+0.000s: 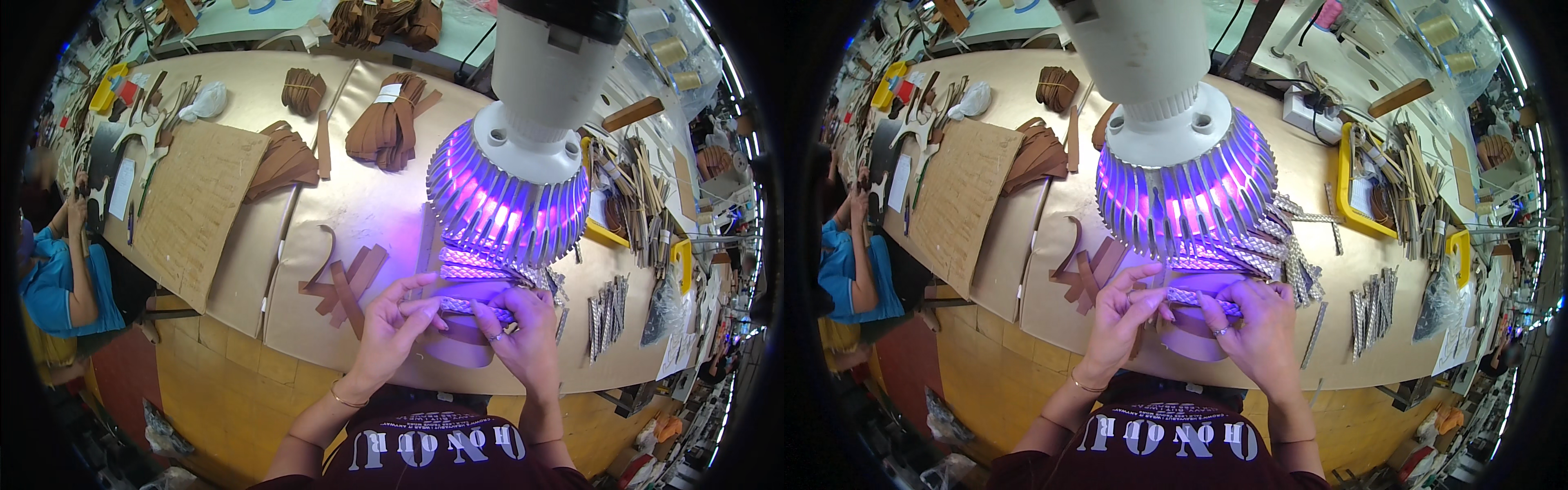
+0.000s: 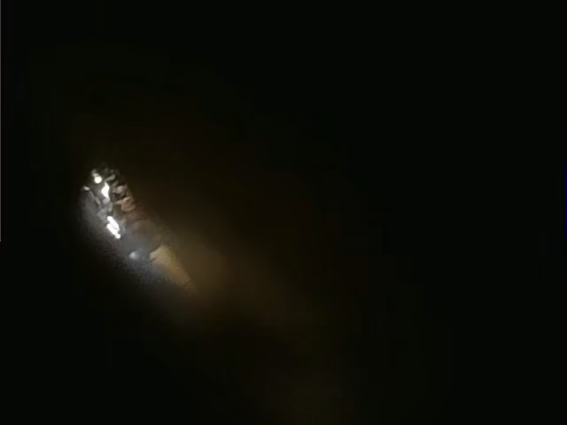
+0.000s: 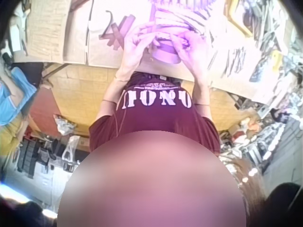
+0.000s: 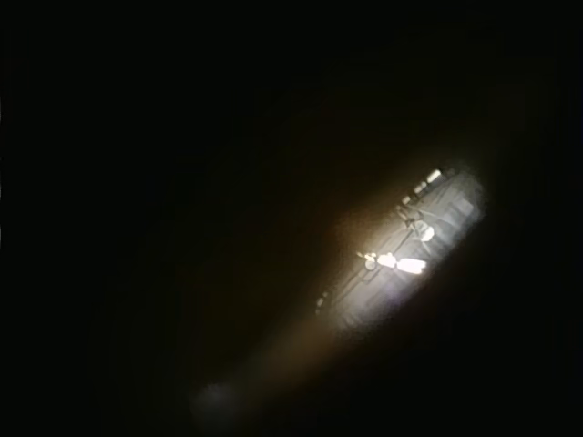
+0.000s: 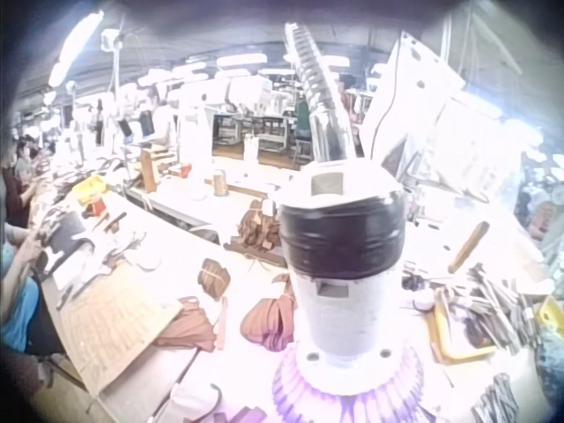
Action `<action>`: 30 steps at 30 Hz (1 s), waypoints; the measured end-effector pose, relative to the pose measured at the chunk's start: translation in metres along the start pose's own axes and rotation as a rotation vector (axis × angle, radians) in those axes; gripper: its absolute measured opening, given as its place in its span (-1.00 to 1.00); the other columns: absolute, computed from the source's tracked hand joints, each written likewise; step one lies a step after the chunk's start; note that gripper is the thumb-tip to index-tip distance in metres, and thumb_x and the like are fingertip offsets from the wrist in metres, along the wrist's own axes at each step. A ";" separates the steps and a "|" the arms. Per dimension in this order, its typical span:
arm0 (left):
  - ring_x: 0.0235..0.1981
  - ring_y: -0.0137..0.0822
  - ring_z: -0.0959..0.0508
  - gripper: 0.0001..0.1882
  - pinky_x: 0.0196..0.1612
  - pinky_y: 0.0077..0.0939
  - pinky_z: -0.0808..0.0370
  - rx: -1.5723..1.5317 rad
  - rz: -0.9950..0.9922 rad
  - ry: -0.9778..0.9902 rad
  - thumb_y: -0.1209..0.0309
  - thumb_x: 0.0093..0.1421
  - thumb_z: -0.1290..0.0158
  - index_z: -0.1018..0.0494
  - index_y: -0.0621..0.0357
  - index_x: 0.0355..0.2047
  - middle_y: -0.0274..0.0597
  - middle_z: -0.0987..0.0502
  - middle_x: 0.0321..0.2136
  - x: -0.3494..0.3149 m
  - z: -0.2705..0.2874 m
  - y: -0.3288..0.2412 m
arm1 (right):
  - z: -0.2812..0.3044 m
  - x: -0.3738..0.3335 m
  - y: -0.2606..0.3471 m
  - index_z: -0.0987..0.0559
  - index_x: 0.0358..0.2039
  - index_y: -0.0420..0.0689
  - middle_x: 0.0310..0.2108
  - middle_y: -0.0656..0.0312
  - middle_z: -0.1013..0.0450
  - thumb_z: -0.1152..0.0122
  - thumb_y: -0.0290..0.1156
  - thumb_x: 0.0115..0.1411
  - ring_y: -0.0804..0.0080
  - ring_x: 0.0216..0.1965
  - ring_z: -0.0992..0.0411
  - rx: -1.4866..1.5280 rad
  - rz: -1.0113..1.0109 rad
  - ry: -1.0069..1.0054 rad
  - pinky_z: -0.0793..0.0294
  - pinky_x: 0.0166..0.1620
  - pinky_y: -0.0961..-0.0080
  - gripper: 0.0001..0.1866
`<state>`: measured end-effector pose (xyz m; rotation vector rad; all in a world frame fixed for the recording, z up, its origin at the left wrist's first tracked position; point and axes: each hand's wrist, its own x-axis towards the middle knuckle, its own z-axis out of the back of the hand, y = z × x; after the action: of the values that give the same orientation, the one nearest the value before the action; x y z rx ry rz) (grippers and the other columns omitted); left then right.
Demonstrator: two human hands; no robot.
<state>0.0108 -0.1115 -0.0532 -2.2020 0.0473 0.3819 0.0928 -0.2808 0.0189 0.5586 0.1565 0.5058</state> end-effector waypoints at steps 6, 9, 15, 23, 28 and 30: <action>-0.31 -0.52 -0.57 -0.54 -0.25 -0.75 -0.41 0.014 0.002 -0.026 0.55 0.27 -0.01 -0.24 0.33 0.17 -0.09 -0.61 -0.24 0.002 0.002 0.006 | -0.005 -0.001 0.005 -0.54 -0.56 -0.10 -0.56 0.28 -0.47 -0.39 -0.18 0.06 0.31 -0.46 -0.35 -0.049 -0.027 -0.071 -0.21 -0.16 0.37 -0.71; -0.30 -0.51 -0.57 -0.54 -0.24 -0.73 -0.44 -0.025 -0.014 -0.011 0.55 0.27 -0.01 -0.24 0.33 0.17 -0.09 -0.61 -0.23 0.004 0.003 0.007 | -0.004 0.000 0.006 -0.54 -0.55 -0.10 -0.55 0.27 -0.47 -0.39 -0.17 0.06 0.31 -0.45 -0.35 -0.059 -0.038 -0.045 -0.19 -0.14 0.35 -0.71; -0.30 -0.50 -0.57 -0.51 -0.17 -0.66 -0.49 -0.030 -0.042 0.000 0.62 0.23 -0.04 -0.23 0.35 0.16 -0.09 -0.60 -0.24 0.003 -0.003 0.006 | -0.004 0.000 0.006 -0.54 -0.56 -0.12 -0.57 0.25 -0.46 -0.35 -0.20 0.10 0.30 -0.46 -0.34 -0.043 -0.017 -0.056 -0.19 -0.15 0.36 -0.71; -0.32 -0.49 -0.58 -0.46 -0.19 -0.66 -0.51 -0.008 -0.022 -0.037 0.65 0.21 -0.07 -0.19 0.33 0.19 -0.07 -0.61 -0.24 0.006 -0.009 0.006 | -0.004 0.002 -0.003 -0.57 -0.52 -0.20 -0.62 0.21 -0.42 -0.24 -0.31 0.20 0.39 -0.54 -0.35 0.227 -0.165 0.003 -0.22 -0.31 0.44 -0.75; -0.36 -0.48 -0.58 -0.44 -0.22 -0.66 -0.51 0.059 -0.038 -0.104 0.65 0.20 -0.08 -0.18 0.33 0.20 -0.07 -0.62 -0.27 0.004 -0.012 0.005 | -0.009 0.000 -0.009 -0.59 -0.48 -0.20 -0.58 0.23 -0.48 -0.21 -0.31 0.22 0.37 -0.50 -0.40 0.656 -0.424 0.071 -0.18 -0.07 0.40 -0.77; -0.39 -0.45 -0.59 -0.43 -0.27 -0.64 -0.52 0.026 -0.024 -0.118 0.65 0.19 -0.09 -0.17 0.36 0.20 -0.06 -0.63 -0.29 0.003 -0.013 0.005 | -0.010 -0.001 -0.010 -0.58 -0.49 -0.18 -0.58 0.24 -0.48 -0.24 -0.30 0.20 0.37 -0.49 -0.41 0.579 -0.392 0.075 -0.18 -0.04 0.40 -0.77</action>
<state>0.0163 -0.1239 -0.0506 -2.1482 -0.0379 0.4938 0.0933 -0.2841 0.0050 1.0474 0.4819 0.0891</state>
